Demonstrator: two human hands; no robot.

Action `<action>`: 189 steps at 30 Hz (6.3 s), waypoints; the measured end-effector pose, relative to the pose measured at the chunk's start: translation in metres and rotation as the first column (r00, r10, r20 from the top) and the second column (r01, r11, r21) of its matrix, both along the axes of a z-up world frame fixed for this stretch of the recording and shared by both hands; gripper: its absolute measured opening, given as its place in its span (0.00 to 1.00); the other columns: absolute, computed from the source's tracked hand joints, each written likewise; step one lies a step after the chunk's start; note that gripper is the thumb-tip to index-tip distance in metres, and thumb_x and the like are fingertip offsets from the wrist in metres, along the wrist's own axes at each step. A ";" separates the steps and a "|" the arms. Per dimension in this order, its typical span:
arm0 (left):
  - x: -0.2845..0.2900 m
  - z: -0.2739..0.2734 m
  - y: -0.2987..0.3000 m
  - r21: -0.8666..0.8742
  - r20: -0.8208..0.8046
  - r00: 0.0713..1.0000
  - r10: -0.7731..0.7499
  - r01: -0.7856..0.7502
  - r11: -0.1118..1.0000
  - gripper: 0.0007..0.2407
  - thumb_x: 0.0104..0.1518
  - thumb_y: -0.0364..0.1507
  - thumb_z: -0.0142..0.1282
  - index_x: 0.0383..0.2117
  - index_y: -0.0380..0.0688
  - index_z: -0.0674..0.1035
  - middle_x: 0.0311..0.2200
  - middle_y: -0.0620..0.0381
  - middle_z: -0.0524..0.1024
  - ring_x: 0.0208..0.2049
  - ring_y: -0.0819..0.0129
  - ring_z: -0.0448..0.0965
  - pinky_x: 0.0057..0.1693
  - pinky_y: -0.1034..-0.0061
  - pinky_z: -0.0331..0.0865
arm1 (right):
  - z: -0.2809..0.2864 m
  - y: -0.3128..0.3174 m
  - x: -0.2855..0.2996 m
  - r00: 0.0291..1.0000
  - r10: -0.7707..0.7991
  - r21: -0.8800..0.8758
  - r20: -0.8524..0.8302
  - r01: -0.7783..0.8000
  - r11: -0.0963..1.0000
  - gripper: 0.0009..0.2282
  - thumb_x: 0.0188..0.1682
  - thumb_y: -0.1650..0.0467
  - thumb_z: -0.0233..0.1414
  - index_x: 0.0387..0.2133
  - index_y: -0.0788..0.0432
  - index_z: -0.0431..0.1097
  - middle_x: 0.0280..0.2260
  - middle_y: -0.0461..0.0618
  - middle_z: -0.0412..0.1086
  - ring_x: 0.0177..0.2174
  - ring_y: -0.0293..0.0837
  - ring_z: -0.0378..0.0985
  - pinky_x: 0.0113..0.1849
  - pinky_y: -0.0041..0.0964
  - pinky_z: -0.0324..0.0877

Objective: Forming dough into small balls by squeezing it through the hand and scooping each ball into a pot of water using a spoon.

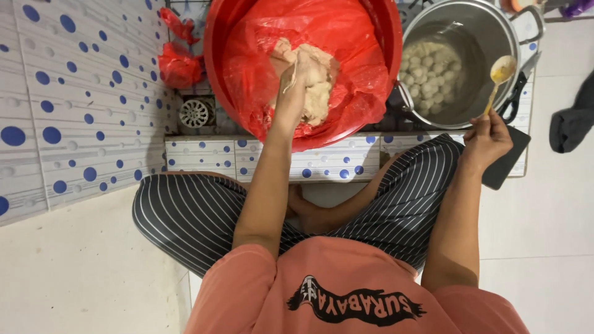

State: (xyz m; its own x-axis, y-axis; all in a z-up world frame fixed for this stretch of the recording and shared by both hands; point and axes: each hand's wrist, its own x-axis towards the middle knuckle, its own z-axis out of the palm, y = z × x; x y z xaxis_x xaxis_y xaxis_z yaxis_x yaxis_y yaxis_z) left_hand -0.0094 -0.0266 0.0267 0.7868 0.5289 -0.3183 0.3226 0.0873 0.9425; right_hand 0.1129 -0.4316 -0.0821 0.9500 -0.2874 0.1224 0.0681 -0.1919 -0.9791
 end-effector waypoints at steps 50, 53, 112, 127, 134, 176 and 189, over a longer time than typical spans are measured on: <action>0.008 -0.016 -0.005 -0.116 0.329 0.944 -0.013 0.054 0.992 0.12 0.50 0.24 0.71 0.39 0.43 0.82 0.37 0.54 0.85 0.41 0.69 0.87 0.47 0.80 0.84 | 0.005 0.005 -0.002 0.999 0.017 -0.005 -0.047 -0.017 1.000 0.11 0.56 0.77 0.53 0.49 0.69 0.79 0.24 0.52 0.75 0.13 0.33 0.60 0.16 0.27 0.54; 0.011 -0.026 -0.005 -0.074 0.306 0.952 0.003 0.020 0.997 0.12 0.47 0.23 0.73 0.35 0.44 0.81 0.33 0.56 0.84 0.38 0.71 0.85 0.47 0.80 0.82 | 0.005 0.006 -0.001 0.999 0.022 -0.011 -0.045 -0.022 1.000 0.10 0.56 0.77 0.53 0.48 0.68 0.79 0.24 0.52 0.75 0.14 0.33 0.60 0.16 0.27 0.54; 0.010 -0.117 0.008 0.374 -0.658 0.600 -0.456 0.785 0.493 0.36 0.49 0.25 0.68 0.67 0.54 0.63 0.60 0.42 0.64 0.63 0.44 0.60 0.63 0.45 0.62 | -0.084 -0.008 0.112 0.899 0.393 -0.818 -0.196 -0.371 0.440 0.05 0.54 0.73 0.62 0.42 0.55 0.83 0.30 0.57 0.78 0.33 0.61 0.81 0.36 0.49 0.73; 0.021 -0.180 0.007 0.565 -0.717 0.635 -0.286 0.770 0.296 0.09 0.52 0.26 0.58 0.38 0.48 0.85 0.35 0.44 0.82 0.43 0.45 0.82 0.44 0.49 0.75 | -0.035 0.035 0.098 0.805 0.307 -0.851 -0.507 -0.524 -0.031 0.12 0.50 0.76 0.59 0.43 0.49 0.82 0.33 0.53 0.81 0.34 0.57 0.85 0.36 0.52 0.79; 0.012 -0.111 0.027 0.372 0.024 0.865 -0.502 0.458 0.807 0.17 0.40 0.22 0.62 0.40 0.42 0.76 0.33 0.58 0.62 0.39 0.64 0.66 0.47 0.75 0.59 | -0.060 0.039 0.130 0.809 0.266 -0.843 -0.524 -0.449 -0.297 0.09 0.49 0.75 0.56 0.35 0.51 0.83 0.28 0.54 0.81 0.31 0.55 0.86 0.33 0.48 0.79; 0.004 -0.025 0.004 -0.236 -0.072 0.989 0.130 -0.143 0.961 0.24 0.47 0.43 0.42 0.49 0.47 0.71 0.51 0.57 0.69 0.53 0.64 0.66 0.58 0.70 0.59 | 0.009 -0.005 -0.008 0.974 0.227 -0.824 0.003 -0.126 0.552 0.15 0.50 0.80 0.50 0.45 0.62 0.82 0.36 0.58 0.80 0.35 0.58 0.82 0.35 0.49 0.74; -0.005 -0.019 0.003 -0.021 0.270 0.946 0.180 -0.181 0.983 0.06 0.48 0.20 0.70 0.25 0.46 0.83 0.24 0.61 0.83 0.29 0.74 0.83 0.35 0.79 0.78 | -0.020 -0.011 0.000 0.976 0.196 -0.847 0.092 -0.027 0.531 0.11 0.53 0.76 0.54 0.44 0.59 0.83 0.36 0.55 0.81 0.34 0.55 0.83 0.34 0.48 0.76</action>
